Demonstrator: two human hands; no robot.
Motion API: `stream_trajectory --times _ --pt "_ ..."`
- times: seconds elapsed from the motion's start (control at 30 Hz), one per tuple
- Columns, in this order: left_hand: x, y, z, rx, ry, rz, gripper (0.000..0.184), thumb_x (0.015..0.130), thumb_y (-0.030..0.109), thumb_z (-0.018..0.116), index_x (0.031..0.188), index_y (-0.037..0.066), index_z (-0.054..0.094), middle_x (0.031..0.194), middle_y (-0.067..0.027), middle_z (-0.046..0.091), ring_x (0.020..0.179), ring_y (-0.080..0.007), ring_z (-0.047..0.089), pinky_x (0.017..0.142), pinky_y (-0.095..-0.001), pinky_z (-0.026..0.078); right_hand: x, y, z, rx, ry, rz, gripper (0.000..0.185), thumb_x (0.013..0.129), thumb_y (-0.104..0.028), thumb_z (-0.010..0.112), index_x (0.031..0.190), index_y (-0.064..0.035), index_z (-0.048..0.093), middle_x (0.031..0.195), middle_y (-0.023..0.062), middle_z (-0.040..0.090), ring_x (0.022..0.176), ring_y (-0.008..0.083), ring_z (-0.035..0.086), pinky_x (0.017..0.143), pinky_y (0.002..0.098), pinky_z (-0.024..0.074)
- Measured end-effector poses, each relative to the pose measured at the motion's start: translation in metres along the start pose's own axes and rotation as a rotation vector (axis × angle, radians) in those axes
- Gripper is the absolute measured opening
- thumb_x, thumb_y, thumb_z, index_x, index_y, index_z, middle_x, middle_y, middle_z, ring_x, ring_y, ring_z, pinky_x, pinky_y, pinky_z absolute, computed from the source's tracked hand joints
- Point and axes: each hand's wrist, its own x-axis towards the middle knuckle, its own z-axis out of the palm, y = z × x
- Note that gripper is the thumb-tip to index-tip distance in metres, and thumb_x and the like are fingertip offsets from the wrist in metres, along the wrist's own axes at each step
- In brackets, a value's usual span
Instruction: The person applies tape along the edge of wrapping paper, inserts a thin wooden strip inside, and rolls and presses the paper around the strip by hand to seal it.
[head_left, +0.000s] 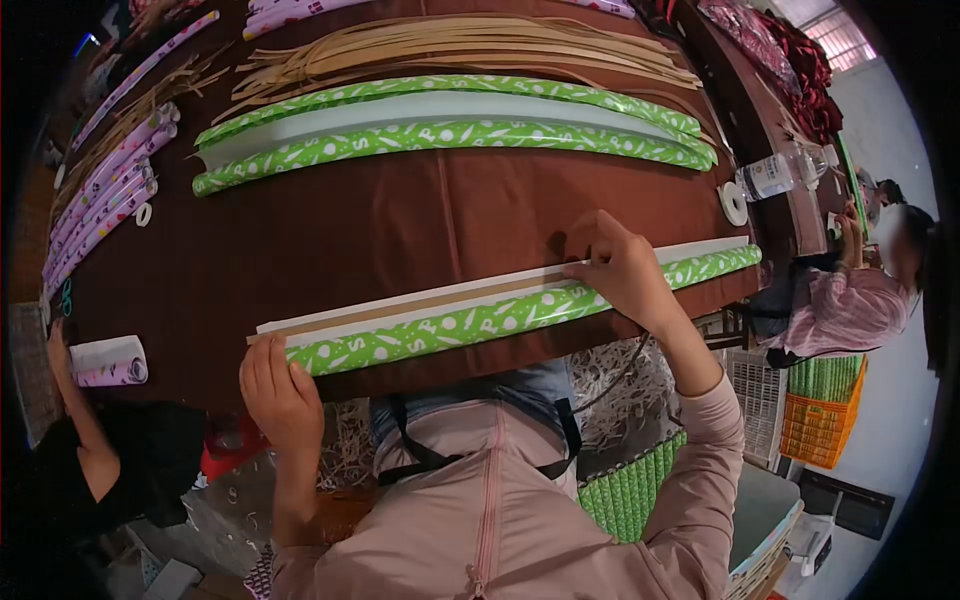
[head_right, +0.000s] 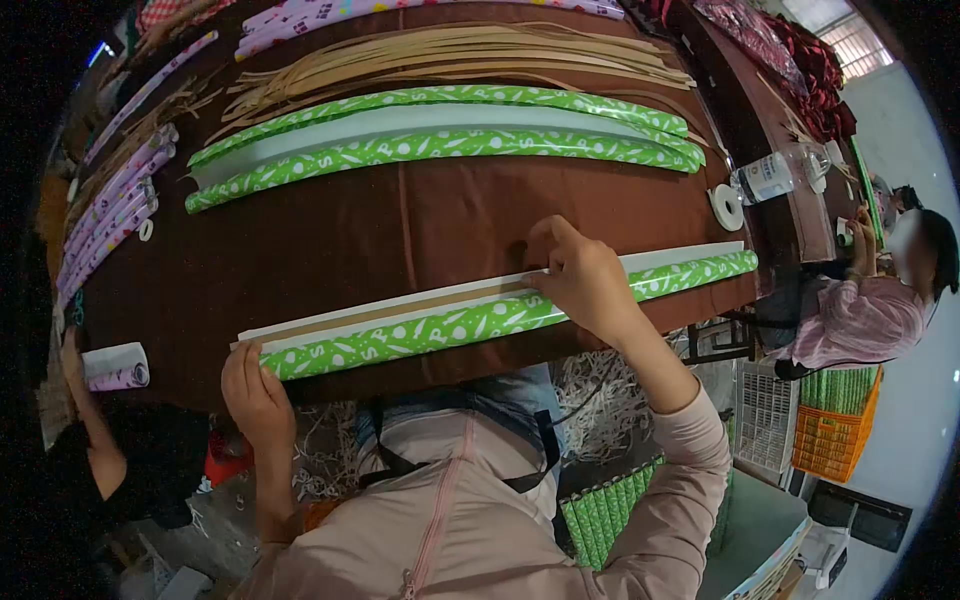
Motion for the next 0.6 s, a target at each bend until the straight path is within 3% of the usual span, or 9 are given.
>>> stream_trajectory --times 0.1,0.13,0.17,0.2,0.23,0.3,0.6 --pt "0.002 -0.001 -0.007 0.036 -0.024 0.0 0.028 0.092 0.011 0.049 0.113 -0.003 0.06 0.118 -0.0194 0.058 0.11 -0.0396 0.055 0.097 -0.0505 0.043 0.002 0.009 0.002 0.051 0.02 0.033 0.044 0.072 -0.007 0.08 0.109 -0.0078 0.056 0.057 0.0107 0.055 0.049 0.0266 0.052 0.052 0.0356 0.0433" --pt "0.003 -0.001 -0.01 0.045 -0.058 0.027 0.028 0.095 0.012 0.047 0.115 -0.002 0.061 0.119 -0.0186 0.057 0.111 -0.0387 0.054 0.097 -0.0513 0.042 0.0 0.003 -0.001 0.109 -0.008 0.064 0.044 0.072 -0.003 0.08 0.11 -0.0058 0.057 0.054 0.0071 0.048 0.049 0.0162 0.044 0.051 0.0301 0.0398" --pt "0.005 -0.001 -0.011 0.056 -0.092 0.049 0.028 0.098 0.013 0.046 0.117 -0.001 0.062 0.119 -0.0178 0.056 0.111 -0.0377 0.053 0.097 -0.0522 0.042 0.0 0.006 0.003 0.173 0.033 0.043 0.044 0.072 -0.001 0.08 0.11 -0.0051 0.057 0.054 0.0049 0.045 0.051 0.0124 0.041 0.051 0.0282 0.0378" --pt "0.011 0.001 -0.01 0.115 -0.038 0.076 0.029 0.087 0.019 0.056 0.109 0.002 0.062 0.114 -0.0159 0.056 0.109 -0.0358 0.053 0.096 -0.0519 0.04 0.0 0.009 0.008 0.239 0.072 0.024 0.044 0.072 0.001 0.08 0.11 -0.0045 0.057 0.054 0.0027 0.041 0.053 0.0085 0.039 0.051 0.0263 0.0359" --pt "0.014 0.008 -0.014 0.15 -0.027 0.076 0.031 0.085 0.024 0.058 0.108 0.004 0.063 0.113 -0.015 0.056 0.108 -0.0346 0.053 0.095 -0.0511 0.04 -0.002 0.004 0.006 0.23 0.051 0.059 0.043 0.073 0.002 0.078 0.11 -0.0045 0.058 0.055 -0.0007 0.036 0.056 0.0054 0.036 0.051 0.0245 0.0334" --pt "0.014 0.023 -0.011 0.209 0.035 0.091 0.036 0.081 0.035 0.06 0.104 0.007 0.066 0.111 -0.013 0.056 0.106 -0.0321 0.052 0.091 -0.0489 0.039 0.0 0.014 0.013 0.286 0.099 0.016 0.042 0.073 0.004 0.077 0.109 -0.0037 0.057 0.054 -0.0005 0.039 0.055 0.005 0.036 0.051 0.0239 0.0329" --pt "0.037 0.097 0.008 -0.183 0.019 0.221 0.036 0.081 0.028 0.061 0.103 0.0 0.067 0.103 -0.0123 0.062 0.096 -0.0304 0.056 0.084 -0.0442 0.045 -0.005 0.013 0.013 0.221 0.111 0.024 0.044 0.075 0.004 0.077 0.112 -0.0043 0.055 0.054 0.0017 0.04 0.055 0.0058 0.034 0.05 0.0236 0.0307"
